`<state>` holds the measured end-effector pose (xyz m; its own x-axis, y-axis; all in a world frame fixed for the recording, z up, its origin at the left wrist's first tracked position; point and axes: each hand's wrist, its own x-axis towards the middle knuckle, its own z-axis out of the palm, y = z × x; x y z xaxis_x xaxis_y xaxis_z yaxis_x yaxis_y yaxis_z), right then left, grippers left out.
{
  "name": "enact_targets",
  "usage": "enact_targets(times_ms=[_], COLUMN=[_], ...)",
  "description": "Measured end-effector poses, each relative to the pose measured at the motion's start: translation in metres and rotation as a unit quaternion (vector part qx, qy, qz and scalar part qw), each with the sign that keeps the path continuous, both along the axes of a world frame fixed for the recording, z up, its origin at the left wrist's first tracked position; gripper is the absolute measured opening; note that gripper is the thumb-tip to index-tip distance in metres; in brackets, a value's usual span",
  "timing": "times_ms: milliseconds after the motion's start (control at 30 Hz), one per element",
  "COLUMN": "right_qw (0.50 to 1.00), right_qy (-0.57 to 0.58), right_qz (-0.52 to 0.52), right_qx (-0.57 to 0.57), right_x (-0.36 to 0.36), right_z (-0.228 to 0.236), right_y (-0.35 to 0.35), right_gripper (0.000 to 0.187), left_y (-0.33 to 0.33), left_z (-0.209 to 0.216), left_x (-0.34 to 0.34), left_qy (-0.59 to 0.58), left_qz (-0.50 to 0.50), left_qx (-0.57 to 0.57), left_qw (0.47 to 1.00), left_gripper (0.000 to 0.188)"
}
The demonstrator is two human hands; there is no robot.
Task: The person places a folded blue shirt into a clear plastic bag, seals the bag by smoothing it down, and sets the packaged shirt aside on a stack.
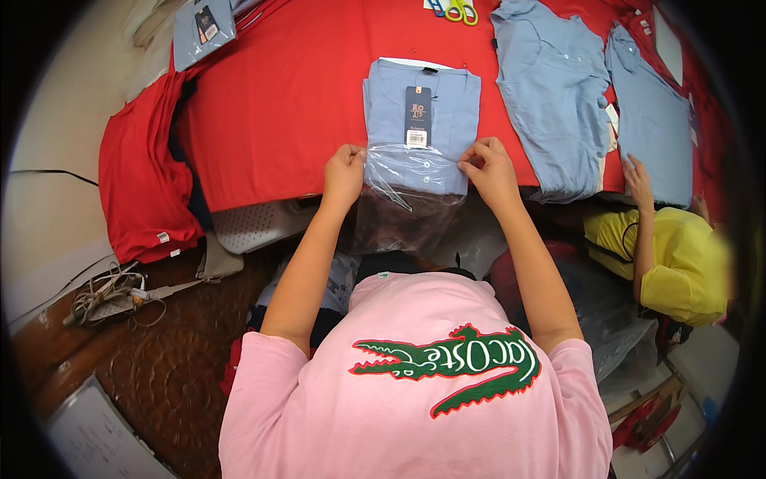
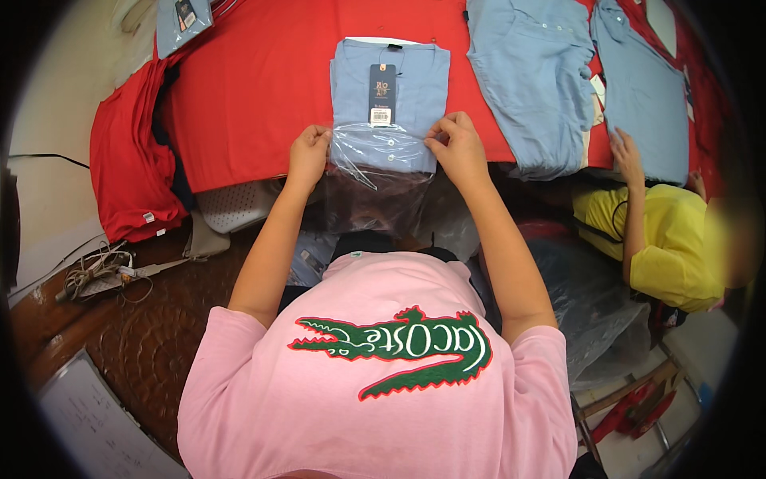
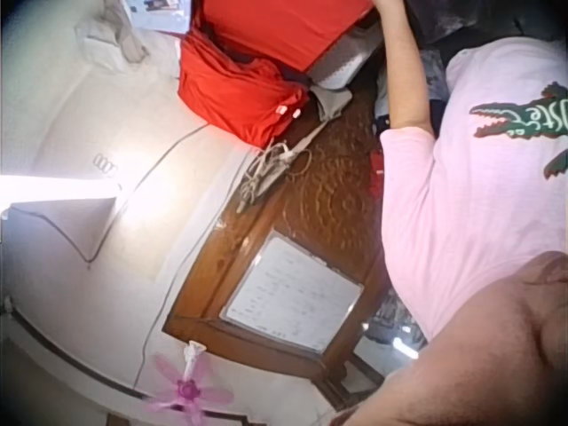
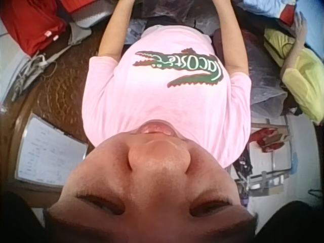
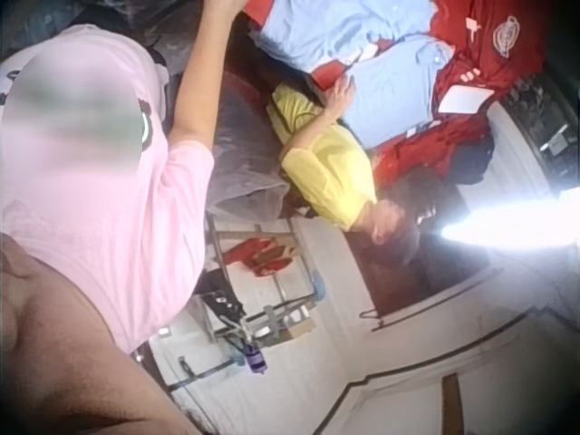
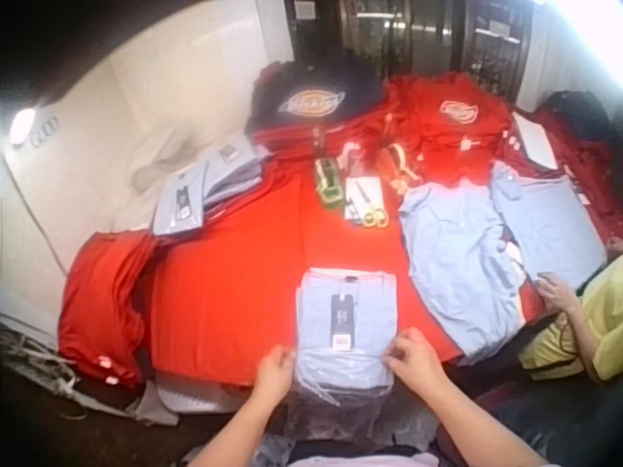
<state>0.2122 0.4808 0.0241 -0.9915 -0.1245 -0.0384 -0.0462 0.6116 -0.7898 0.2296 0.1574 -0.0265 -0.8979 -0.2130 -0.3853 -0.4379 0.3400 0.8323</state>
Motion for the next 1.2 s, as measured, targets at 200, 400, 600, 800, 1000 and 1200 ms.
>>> enact_targets(times_ms=[200, 400, 600, 800, 1000, 1200], right_qw=[0.999, 0.997, 0.995, 0.994, 0.996, 0.994], right_qy=[-0.041, -0.021, -0.043, -0.045, -0.027, -0.016], right_qz=[0.018, 0.074, 0.081, 0.078, 0.067, 0.064], right_qx=[-0.025, 0.019, 0.043, 0.058, 0.059, 0.085], right_x=[-0.005, 0.004, 0.009, 0.009, 0.009, 0.012], right_z=[-0.007, 0.006, 0.014, 0.015, 0.008, 0.010], right_y=[0.018, 0.016, 0.011, 0.011, 0.009, 0.005], right_gripper=[0.018, 0.016, 0.017, 0.020, 0.020, 0.020], left_y=[0.004, -0.007, 0.000, 0.001, -0.019, -0.021], left_z=[0.013, 0.029, 0.035, 0.031, 0.024, 0.011], left_x=[0.041, 0.085, 0.081, 0.076, 0.088, 0.090], left_qy=[-0.085, 0.016, 0.203, 0.210, 0.056, -0.047], left_qz=[-0.028, -0.166, -0.242, -0.239, -0.146, -0.075], left_qx=[0.256, 0.039, -0.230, -0.221, 0.241, 0.412], left_qw=[0.963, 0.985, 0.920, 0.922, 0.958, 0.907], left_gripper=[0.016, 0.006, 0.010, 0.012, 0.019, 0.022])
